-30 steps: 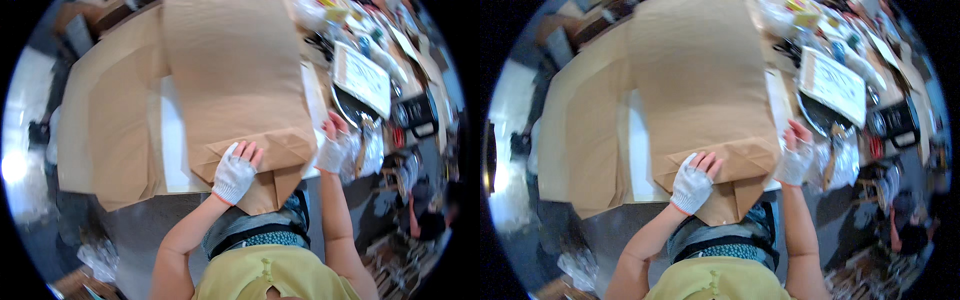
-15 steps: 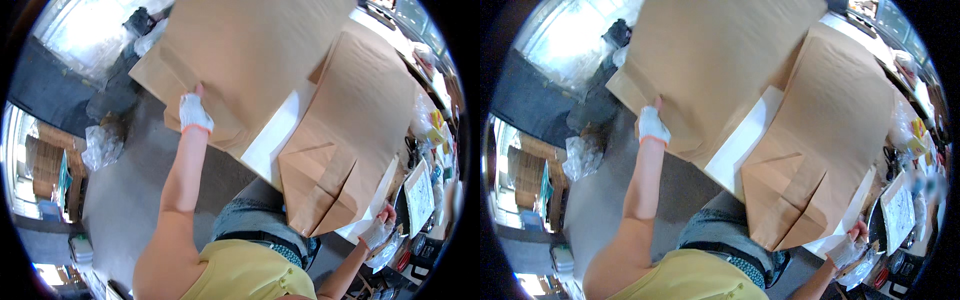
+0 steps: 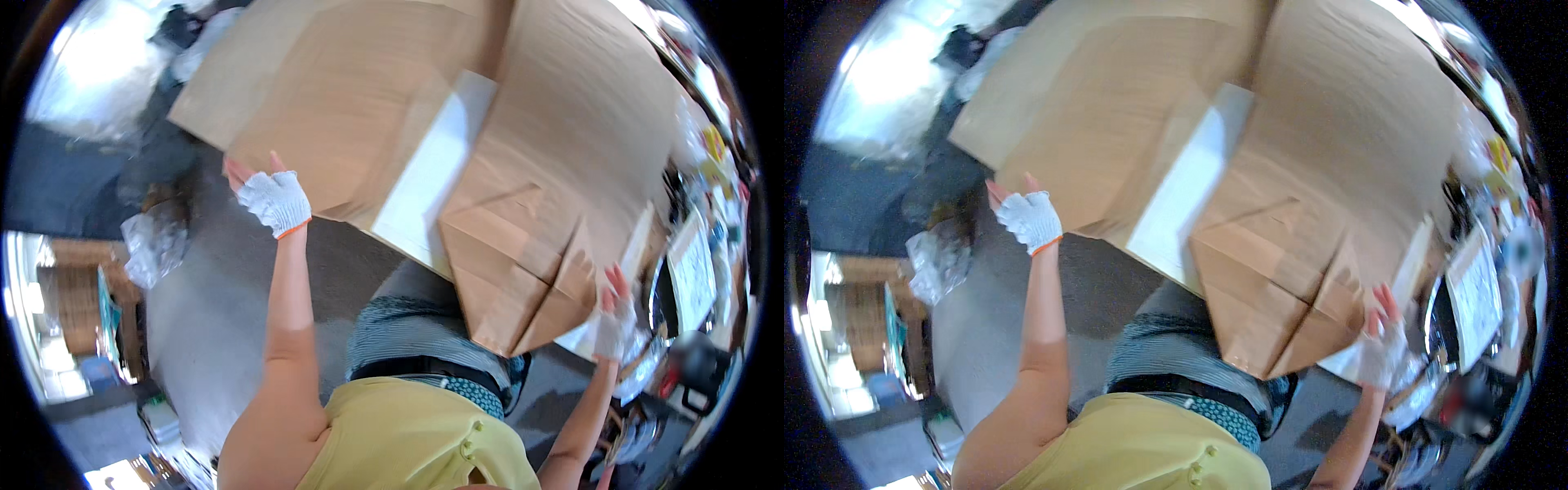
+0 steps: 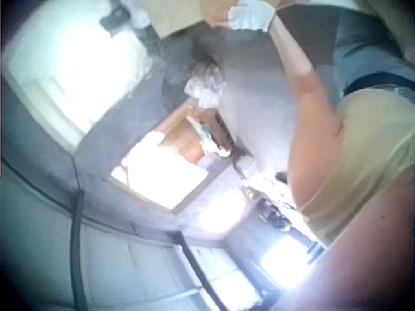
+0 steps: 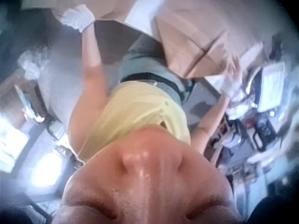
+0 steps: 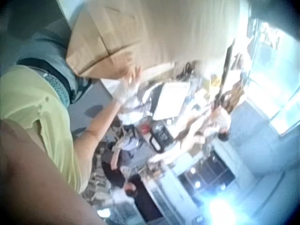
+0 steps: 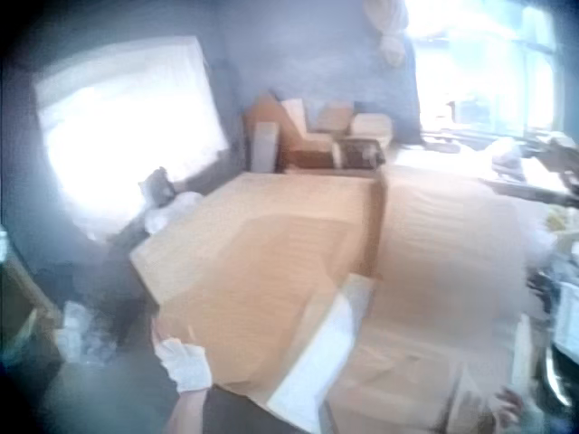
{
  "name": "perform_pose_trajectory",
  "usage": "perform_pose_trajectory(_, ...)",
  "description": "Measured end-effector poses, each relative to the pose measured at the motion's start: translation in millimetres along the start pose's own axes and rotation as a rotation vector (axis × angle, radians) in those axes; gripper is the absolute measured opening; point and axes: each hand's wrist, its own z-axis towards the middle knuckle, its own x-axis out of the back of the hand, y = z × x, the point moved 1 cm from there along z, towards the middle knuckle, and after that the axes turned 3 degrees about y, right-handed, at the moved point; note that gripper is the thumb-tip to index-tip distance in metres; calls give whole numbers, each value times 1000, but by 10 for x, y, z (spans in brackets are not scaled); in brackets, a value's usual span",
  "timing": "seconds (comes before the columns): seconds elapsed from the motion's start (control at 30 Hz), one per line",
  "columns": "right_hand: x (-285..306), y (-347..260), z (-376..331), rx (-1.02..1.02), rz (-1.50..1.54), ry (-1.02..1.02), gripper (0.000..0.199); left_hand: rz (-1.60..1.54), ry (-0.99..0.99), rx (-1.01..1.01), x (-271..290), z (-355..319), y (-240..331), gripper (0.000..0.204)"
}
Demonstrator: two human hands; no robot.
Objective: The person repeatedly applies paste to the edges of flat brown paper sheets using a brush, then folds and presses the edges to form small paper pouches. The finished pouches are stacked on the table.
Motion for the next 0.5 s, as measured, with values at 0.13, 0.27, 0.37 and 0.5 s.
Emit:
perform_pose_trajectory(0.13,-378,-264,463,-118,-159,-387,67,-576,-1055,6,336,-353,1482,48)
perform_pose_trajectory(0.27,-457,202,598,-102,-317,-357,45,-843,-1419,-451,288,-1027,2107,49)
perform_pose_trajectory(0.37,-404,-378,74,503,-623,-510,63,-870,-1526,-749,643,-956,1922,65)
perform_pose_trajectory(0.5,-572,-469,-214,500,-555,-500,78,-980,-1474,-908,1022,-1147,1997,77)
